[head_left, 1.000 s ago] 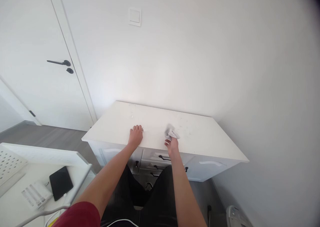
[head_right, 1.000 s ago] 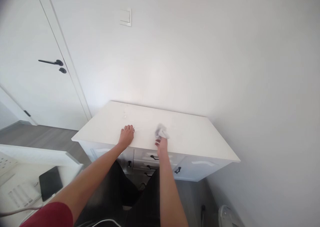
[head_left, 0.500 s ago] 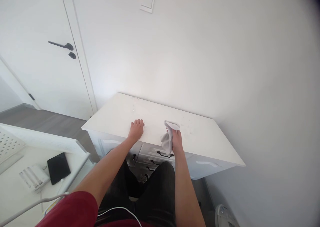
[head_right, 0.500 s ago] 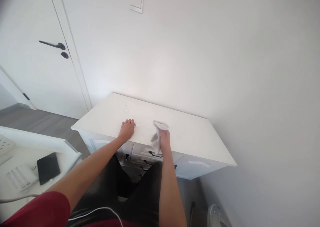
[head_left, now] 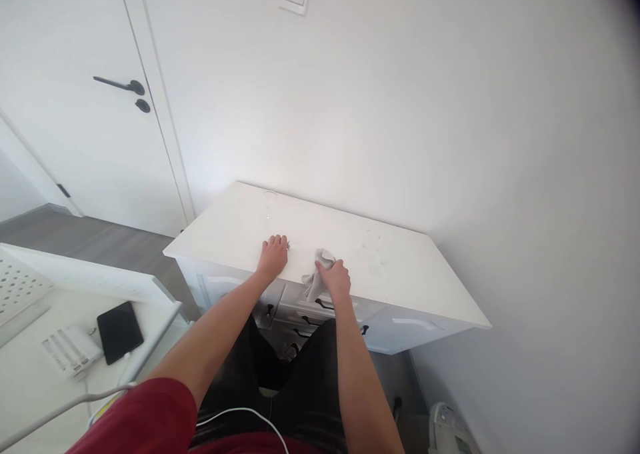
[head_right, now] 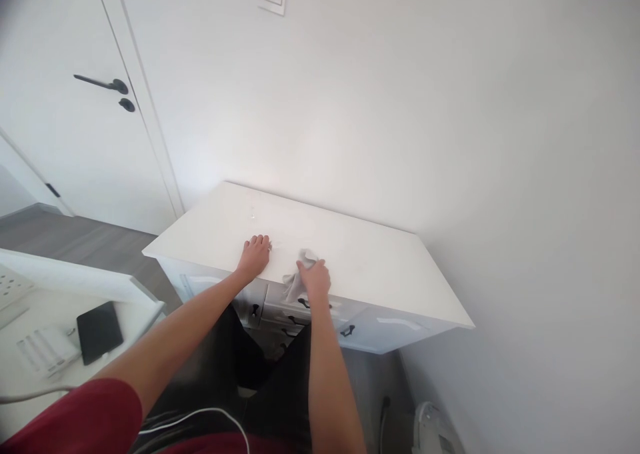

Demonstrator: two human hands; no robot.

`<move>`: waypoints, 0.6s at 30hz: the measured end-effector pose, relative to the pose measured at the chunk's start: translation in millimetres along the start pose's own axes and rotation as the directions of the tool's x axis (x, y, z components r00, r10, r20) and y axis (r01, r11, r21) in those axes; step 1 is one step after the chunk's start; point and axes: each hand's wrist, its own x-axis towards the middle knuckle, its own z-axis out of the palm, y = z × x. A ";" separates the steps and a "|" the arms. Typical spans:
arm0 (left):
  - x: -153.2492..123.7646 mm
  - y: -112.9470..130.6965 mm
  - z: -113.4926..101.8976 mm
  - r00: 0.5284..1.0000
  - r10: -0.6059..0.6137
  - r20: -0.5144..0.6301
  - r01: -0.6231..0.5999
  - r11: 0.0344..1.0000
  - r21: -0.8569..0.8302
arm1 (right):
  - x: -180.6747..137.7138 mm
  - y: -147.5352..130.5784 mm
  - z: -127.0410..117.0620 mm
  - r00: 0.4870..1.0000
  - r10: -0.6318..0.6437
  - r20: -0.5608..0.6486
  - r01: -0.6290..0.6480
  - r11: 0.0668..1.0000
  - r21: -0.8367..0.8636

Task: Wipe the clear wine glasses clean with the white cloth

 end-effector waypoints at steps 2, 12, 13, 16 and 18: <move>0.0 0.3 -0.5 1.000 0.001 0.000 -0.001 1.000 -0.001 | -1.4 1.0 0.3 0.998 -0.052 -0.017 0.052 0.998 -0.030; -0.8 0.4 -0.6 1.000 0.010 -0.006 -0.010 1.000 0.007 | -18.8 -2.3 12.2 0.972 -0.233 -0.030 0.229 0.967 -0.113; -0.8 0.4 -0.6 1.000 0.012 -0.006 -0.012 1.000 0.008 | -15.8 0.4 11.1 0.983 -0.178 -0.043 0.178 0.984 -0.006; -0.8 0.3 0.1 1.000 0.017 -0.006 -0.017 1.000 0.007 | -4.4 8.5 2.5 0.999 -0.044 0.008 0.038 0.932 0.359; -0.7 -0.1 0.8 1.000 0.015 -0.006 -0.015 1.000 0.004 | 2.2 11.0 -5.6 0.998 0.008 0.065 -0.042 0.836 0.547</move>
